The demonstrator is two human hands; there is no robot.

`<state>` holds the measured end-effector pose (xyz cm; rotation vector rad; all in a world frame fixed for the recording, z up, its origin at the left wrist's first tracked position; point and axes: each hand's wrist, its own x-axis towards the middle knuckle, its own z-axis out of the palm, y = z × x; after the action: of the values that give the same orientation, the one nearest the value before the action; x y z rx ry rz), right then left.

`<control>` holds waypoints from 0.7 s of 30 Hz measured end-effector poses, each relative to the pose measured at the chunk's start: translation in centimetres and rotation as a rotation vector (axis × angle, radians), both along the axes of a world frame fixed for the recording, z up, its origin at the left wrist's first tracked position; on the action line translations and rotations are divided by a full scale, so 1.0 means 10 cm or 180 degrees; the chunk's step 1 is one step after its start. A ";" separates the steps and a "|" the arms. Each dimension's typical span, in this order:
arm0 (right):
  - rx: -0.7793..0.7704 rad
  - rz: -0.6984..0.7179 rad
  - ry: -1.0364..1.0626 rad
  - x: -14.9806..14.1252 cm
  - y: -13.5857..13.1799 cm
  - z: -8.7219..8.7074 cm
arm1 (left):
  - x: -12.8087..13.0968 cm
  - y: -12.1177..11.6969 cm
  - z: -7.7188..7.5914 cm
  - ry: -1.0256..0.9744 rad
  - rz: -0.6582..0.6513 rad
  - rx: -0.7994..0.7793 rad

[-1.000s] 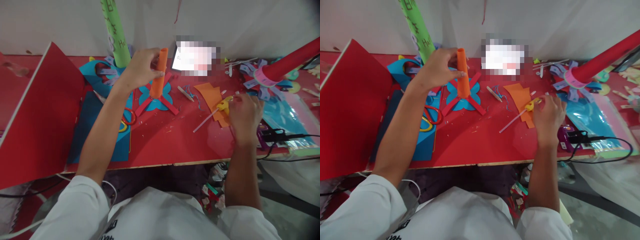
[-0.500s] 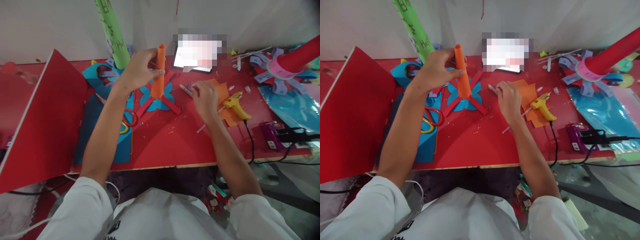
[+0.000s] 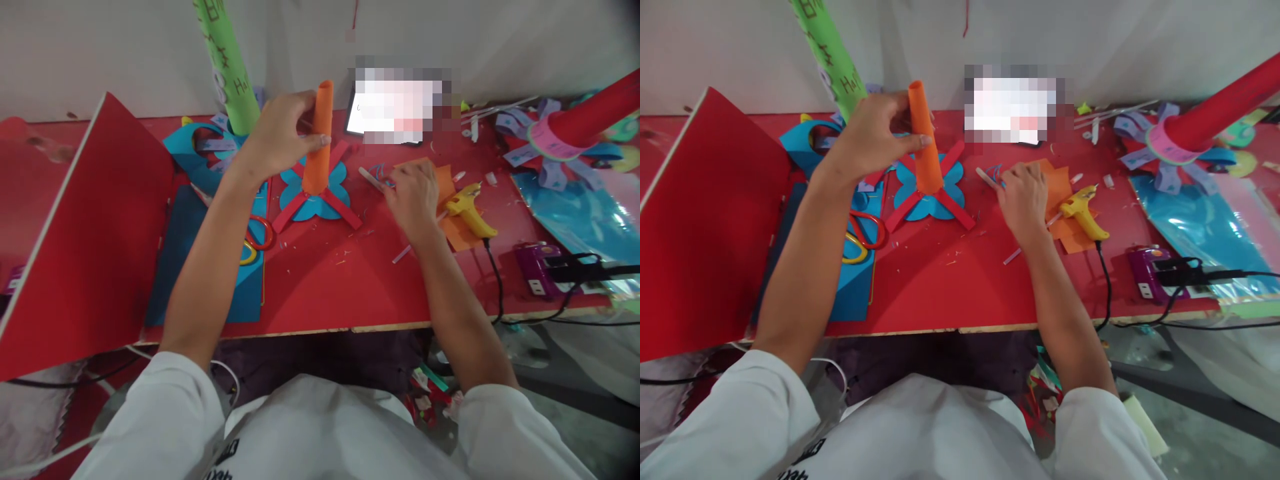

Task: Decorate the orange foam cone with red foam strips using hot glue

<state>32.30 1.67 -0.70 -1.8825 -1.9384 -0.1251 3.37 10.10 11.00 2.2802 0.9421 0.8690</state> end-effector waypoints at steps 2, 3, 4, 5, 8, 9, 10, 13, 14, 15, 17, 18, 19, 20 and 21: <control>-0.0088 0.0082 -0.0165 -0.06 0.02 -0.01 | 0.01 0.00 0.00 -0.0015 -0.0073 0.0040; -0.0119 0.0112 -0.0242 -0.08 0.03 -0.01 | 0.02 0.01 0.00 -0.0016 -0.0098 0.0052; -0.0154 0.0140 -0.0312 -0.11 0.05 -0.01 | 0.03 0.01 0.00 -0.0024 -0.0112 0.0056; -0.0195 0.0165 -0.0374 -0.13 0.07 -0.01 | 0.03 0.02 -0.01 -0.0041 -0.0120 0.0048; -0.0337 0.0266 -0.0528 -0.18 0.11 -0.01 | 0.04 0.03 0.00 -0.0152 -0.0169 -0.0053; -0.0370 0.0294 -0.0577 -0.19 0.12 -0.01 | 0.04 0.04 0.00 -0.0179 -0.0186 -0.0100; -0.0396 0.0317 -0.0620 -0.19 0.12 0.00 | 0.05 0.04 0.00 -0.0182 -0.0207 -0.0141; -0.0451 0.0297 -0.0684 -0.18 0.11 0.02 | 0.05 0.05 -0.02 -0.0188 -0.0226 -0.0181; -0.0457 0.0255 -0.0665 -0.17 0.10 0.03 | 0.05 0.05 -0.03 -0.0183 -0.0220 -0.0165; -0.0445 0.0194 -0.0623 -0.16 0.09 0.03 | 0.05 0.05 -0.04 -0.0150 -0.0223 -0.0162; -0.0376 0.0046 -0.0481 -0.14 0.08 0.04 | 0.04 0.05 -0.04 -0.0052 -0.0237 -0.0188; -0.0318 -0.0023 -0.0380 -0.12 0.07 0.04 | 0.03 0.05 -0.03 -0.0005 -0.0249 -0.0212; -0.0242 -0.0073 -0.0262 -0.11 0.06 0.04 | 0.01 0.04 -0.01 0.0001 -0.0250 -0.0237; -0.0149 -0.0099 -0.0126 -0.11 0.05 0.04 | -0.01 0.03 0.02 -0.0044 -0.0246 -0.0263; -0.0037 -0.0110 0.0028 -0.10 0.04 0.04 | -0.04 0.02 0.07 -0.0142 -0.0240 -0.0285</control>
<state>31.28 2.10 -0.27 -1.9215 -1.9053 -0.1161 2.98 10.27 11.67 2.1967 0.8525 0.8254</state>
